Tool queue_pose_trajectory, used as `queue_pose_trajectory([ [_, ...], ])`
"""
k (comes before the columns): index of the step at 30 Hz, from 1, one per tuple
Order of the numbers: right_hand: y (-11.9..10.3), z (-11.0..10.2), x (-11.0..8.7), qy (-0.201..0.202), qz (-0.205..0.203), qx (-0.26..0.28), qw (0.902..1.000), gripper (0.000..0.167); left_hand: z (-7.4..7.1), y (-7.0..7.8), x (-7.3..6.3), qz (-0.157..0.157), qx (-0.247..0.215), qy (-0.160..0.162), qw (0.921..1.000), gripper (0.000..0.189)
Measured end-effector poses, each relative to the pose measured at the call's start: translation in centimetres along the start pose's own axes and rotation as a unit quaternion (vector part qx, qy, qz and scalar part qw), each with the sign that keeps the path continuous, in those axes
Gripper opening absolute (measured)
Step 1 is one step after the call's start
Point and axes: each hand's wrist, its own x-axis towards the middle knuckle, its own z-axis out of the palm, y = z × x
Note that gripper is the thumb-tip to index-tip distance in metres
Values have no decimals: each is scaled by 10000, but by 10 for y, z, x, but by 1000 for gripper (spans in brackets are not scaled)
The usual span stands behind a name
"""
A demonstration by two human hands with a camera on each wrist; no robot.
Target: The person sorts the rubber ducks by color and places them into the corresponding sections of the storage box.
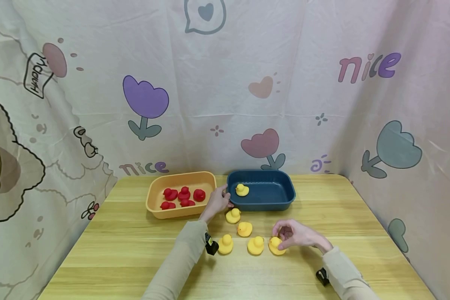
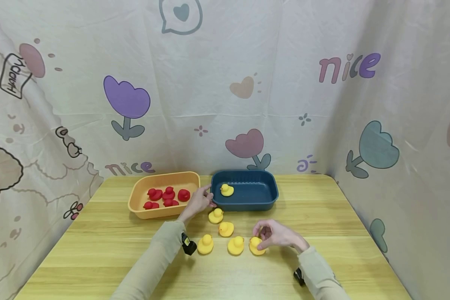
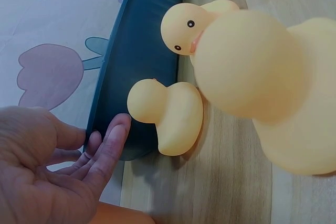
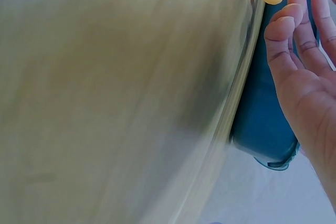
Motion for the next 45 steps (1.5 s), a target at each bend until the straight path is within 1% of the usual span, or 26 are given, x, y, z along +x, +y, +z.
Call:
queue_pose_trajectory([
  [6, 0, 0, 1, -22, 30, -9, 10000, 32, 0, 0, -1, -30, 2, -5, 10000, 51],
  [19, -1, 1, 1, -52, 101, 55, 9999, 31, 0, -1, 0, 52, 11, 3, 10000, 51],
  [29, -1, 1, 0, -48, -3, 211, 9998, 31, -1, 2, -2, 13, 38, -4, 10000, 51],
  [38, -6, -1, -1, 98, -52, 192, 9998, 31, 0, 0, 0, 7, 51, -30, 10000, 51],
  [43, -7, -3, 0, 320, -135, 146, 9993, 32, -1, 2, -1, -87, 3, -11, 10000, 52],
  [45, -7, -4, 1, 407, -228, 100, 9989, 31, -1, 2, -1, -68, 13, -5, 10000, 52],
])
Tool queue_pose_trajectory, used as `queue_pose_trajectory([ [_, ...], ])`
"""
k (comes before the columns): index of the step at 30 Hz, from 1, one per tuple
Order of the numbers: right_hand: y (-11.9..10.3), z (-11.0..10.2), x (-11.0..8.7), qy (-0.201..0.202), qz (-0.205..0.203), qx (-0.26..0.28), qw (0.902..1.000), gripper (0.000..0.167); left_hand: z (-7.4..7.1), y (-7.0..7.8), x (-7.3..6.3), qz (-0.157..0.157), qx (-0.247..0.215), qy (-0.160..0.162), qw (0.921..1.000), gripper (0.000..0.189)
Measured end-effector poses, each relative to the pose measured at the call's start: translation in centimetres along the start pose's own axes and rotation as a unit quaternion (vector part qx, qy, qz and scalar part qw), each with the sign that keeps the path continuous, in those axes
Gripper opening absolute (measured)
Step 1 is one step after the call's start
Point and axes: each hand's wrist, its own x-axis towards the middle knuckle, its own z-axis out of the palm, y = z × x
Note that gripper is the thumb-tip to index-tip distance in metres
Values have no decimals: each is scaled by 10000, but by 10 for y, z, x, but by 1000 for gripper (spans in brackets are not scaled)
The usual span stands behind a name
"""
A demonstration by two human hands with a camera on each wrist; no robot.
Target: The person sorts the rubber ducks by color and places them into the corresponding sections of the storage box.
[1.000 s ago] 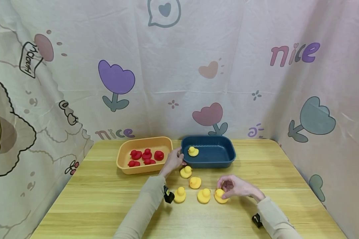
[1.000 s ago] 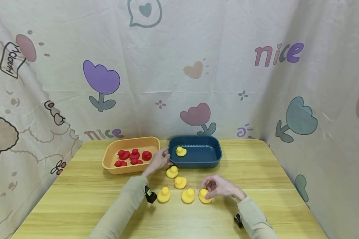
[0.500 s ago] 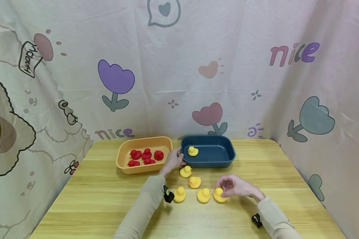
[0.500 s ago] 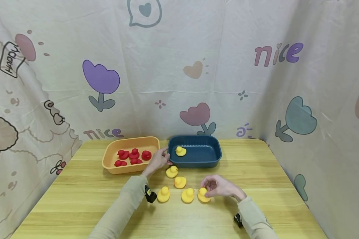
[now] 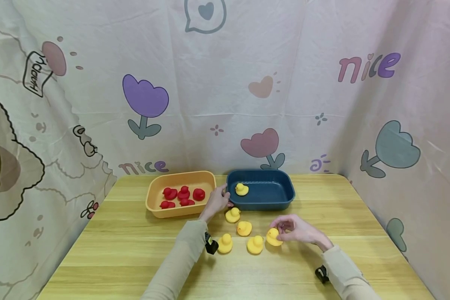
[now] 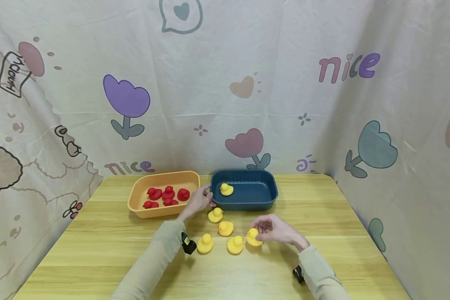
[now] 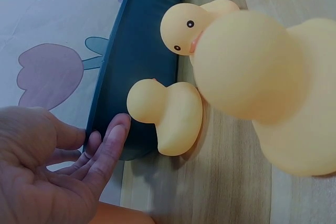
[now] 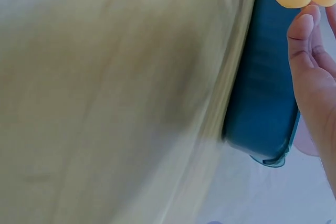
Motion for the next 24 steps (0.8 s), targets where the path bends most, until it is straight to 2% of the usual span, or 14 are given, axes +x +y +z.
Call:
queue_pose_trajectory([
  [9, -7, -6, 10, 209, -500, -246, 9982, 25, 1, 0, 1, -156, -122, 9, 9998, 53],
  [18, -21, -17, 24, 328, -620, -310, 9971, 26, 1, -1, 1, -82, -78, -3, 9999, 52],
  [24, -30, -26, 35, 435, -491, -364, 9972, 27, 1, -1, 2, -61, -30, -4, 10000, 52],
])
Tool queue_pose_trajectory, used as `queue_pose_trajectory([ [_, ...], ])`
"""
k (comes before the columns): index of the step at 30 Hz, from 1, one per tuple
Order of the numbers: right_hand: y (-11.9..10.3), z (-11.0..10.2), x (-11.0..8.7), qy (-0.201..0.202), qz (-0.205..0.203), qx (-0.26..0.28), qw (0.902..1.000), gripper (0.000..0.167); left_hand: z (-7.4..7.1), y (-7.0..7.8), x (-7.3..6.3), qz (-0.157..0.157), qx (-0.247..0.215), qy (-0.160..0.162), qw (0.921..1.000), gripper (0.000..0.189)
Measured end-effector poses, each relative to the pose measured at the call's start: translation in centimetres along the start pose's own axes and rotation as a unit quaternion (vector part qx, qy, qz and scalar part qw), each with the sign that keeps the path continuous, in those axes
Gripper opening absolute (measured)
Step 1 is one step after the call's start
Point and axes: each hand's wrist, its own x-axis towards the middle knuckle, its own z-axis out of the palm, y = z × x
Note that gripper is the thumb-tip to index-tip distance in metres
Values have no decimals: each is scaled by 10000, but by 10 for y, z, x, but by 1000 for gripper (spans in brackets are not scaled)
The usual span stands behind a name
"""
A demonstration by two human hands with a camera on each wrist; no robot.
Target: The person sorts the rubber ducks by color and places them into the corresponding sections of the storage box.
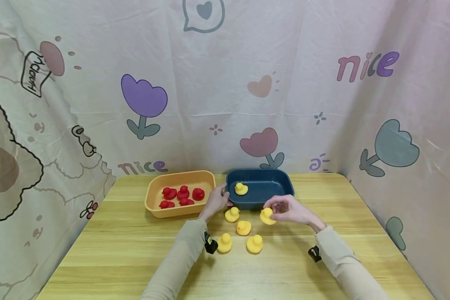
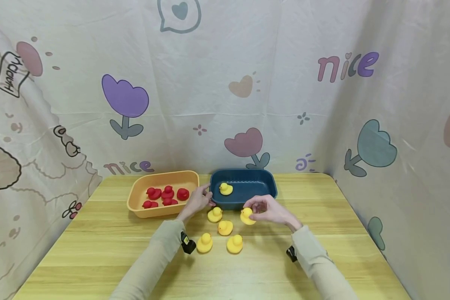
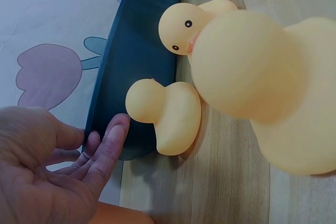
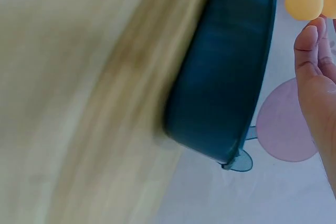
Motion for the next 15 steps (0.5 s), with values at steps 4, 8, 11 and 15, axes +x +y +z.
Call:
queue_pose_trajectory([
  [4, -4, -6, 10, 50, 75, -51, 9999, 27, 0, 0, 0, 18, 21, 2, 10000, 52],
  [8, -8, -11, 19, 86, 79, -166, 9998, 27, 0, 0, 0, 28, 14, -7, 10000, 52],
  [11, -11, -14, 26, 86, 102, -245, 9996, 28, 0, 0, 0, -7, -42, -13, 10000, 52],
  [15, -14, -18, 36, 91, 119, -293, 9995, 28, 0, 0, 0, -27, -80, -7, 10000, 53],
])
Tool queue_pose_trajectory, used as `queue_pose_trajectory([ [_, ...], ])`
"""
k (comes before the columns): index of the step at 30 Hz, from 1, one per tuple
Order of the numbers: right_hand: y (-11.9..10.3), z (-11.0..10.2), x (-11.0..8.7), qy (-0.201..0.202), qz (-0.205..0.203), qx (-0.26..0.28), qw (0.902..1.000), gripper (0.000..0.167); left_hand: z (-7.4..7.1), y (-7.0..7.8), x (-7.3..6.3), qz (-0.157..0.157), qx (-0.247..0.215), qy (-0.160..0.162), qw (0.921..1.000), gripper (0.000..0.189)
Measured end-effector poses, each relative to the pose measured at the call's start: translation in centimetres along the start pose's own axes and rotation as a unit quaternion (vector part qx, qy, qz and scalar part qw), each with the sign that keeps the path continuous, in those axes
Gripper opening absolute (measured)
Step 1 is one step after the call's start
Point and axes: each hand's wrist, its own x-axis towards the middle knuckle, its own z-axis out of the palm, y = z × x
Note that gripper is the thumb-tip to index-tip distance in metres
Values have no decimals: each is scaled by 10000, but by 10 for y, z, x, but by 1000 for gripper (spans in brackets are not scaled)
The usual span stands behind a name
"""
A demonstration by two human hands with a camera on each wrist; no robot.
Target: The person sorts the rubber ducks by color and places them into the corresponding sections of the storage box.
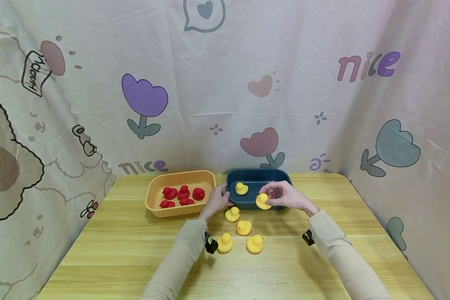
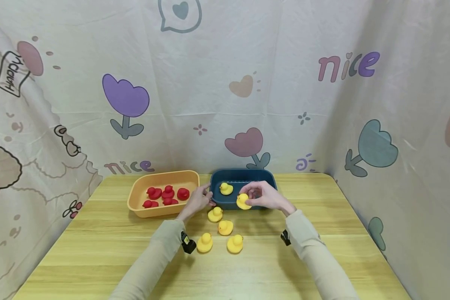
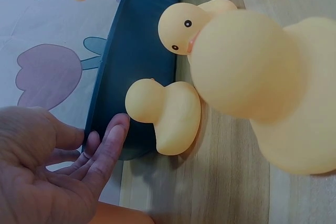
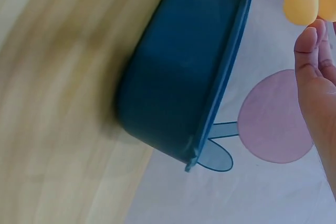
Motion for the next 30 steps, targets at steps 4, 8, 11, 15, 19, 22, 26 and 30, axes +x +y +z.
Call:
queue_pose_trajectory([
  [4, -3, -3, 10, 34, 43, -60, 10000, 28, -1, 0, 0, 19, 61, 14, 10000, 53],
  [8, -4, -4, 21, 12, 16, -193, 9998, 27, -1, 1, 0, 26, 71, 22, 10000, 52],
  [11, -4, -4, 28, -12, 40, -272, 9996, 27, 0, 1, -1, 22, 57, 12, 10000, 52],
  [15, -2, -3, 35, -38, 242, -189, 9995, 29, 0, 2, -1, 21, 67, 1, 10000, 52],
  [19, 2, -1, 42, -52, 405, -92, 9991, 31, 0, 2, -2, -7, 68, 6, 10000, 52],
  [22, 7, 2, 47, -40, 406, -102, 9991, 32, 0, 1, -2, -22, 83, -4, 10000, 52],
  [26, 12, 5, 52, -2, 445, -160, 9989, 32, 0, 1, -2, -42, 84, -12, 10000, 52],
  [30, 18, 8, 57, -14, 604, -210, 9980, 30, 0, 2, -2, -54, 54, -13, 10000, 53],
])
